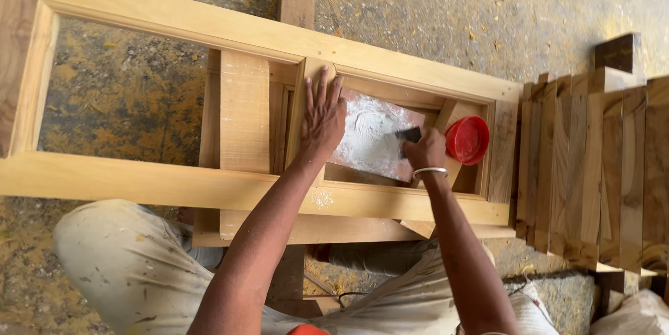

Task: The person mixes a white paste in a red bowl using a putty knife, then applies the paste to the joints and surfaces of a wooden frame. The person works on multiple sections of the frame, smoothing the filler into the wood.

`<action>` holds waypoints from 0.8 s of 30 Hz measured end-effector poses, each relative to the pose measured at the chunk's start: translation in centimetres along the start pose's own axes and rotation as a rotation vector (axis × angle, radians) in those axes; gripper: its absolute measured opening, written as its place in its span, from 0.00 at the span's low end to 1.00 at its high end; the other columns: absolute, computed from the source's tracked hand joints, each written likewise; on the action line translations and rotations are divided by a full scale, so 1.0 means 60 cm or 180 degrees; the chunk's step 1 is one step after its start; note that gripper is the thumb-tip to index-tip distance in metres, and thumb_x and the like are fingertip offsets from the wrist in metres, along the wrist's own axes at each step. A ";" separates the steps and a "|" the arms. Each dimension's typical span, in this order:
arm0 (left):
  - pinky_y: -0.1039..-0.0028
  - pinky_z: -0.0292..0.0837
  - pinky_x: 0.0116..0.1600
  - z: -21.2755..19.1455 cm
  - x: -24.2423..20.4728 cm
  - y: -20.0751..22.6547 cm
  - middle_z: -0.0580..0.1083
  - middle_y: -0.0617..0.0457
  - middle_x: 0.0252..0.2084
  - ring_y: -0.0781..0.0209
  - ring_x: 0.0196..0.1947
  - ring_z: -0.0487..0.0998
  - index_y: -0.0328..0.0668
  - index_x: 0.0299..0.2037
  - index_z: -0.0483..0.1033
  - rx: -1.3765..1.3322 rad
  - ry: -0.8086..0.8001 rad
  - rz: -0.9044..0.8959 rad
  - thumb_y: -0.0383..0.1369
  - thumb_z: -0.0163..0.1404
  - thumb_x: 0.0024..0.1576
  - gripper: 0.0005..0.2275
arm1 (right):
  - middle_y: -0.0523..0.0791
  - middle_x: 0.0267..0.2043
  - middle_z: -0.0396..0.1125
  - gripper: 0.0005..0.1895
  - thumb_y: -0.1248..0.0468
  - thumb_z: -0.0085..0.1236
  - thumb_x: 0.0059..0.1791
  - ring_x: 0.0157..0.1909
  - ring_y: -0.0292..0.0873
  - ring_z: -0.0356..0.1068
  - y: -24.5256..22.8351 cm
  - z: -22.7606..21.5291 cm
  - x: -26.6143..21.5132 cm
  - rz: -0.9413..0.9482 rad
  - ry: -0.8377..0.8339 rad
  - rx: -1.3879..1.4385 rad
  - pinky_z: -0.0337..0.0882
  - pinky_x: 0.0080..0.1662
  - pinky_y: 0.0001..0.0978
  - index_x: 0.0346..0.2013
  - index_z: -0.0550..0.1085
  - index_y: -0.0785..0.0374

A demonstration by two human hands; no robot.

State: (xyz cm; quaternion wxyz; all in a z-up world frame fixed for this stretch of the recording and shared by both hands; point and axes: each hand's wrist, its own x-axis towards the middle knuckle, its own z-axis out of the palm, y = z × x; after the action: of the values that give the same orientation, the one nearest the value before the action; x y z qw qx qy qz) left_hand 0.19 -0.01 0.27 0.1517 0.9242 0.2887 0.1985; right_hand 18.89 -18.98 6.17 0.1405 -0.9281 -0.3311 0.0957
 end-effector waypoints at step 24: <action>0.37 0.34 0.76 -0.002 0.006 -0.001 0.61 0.46 0.74 0.35 0.77 0.44 0.40 0.33 0.80 0.0187 0.0090 -0.0033 0.33 0.44 0.63 0.12 | 0.50 0.44 0.77 0.27 0.81 0.43 0.39 0.43 0.53 0.77 -0.135 0.014 -0.041 -0.2213 -0.1102 -0.0547 0.77 0.47 0.46 0.43 0.81 0.57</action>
State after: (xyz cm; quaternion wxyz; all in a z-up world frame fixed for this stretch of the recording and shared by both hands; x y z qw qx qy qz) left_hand 0.37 0.29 0.47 0.1214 0.9239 0.3014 0.2022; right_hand 12.06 -14.39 8.18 0.0285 -0.7392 -0.6511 0.1695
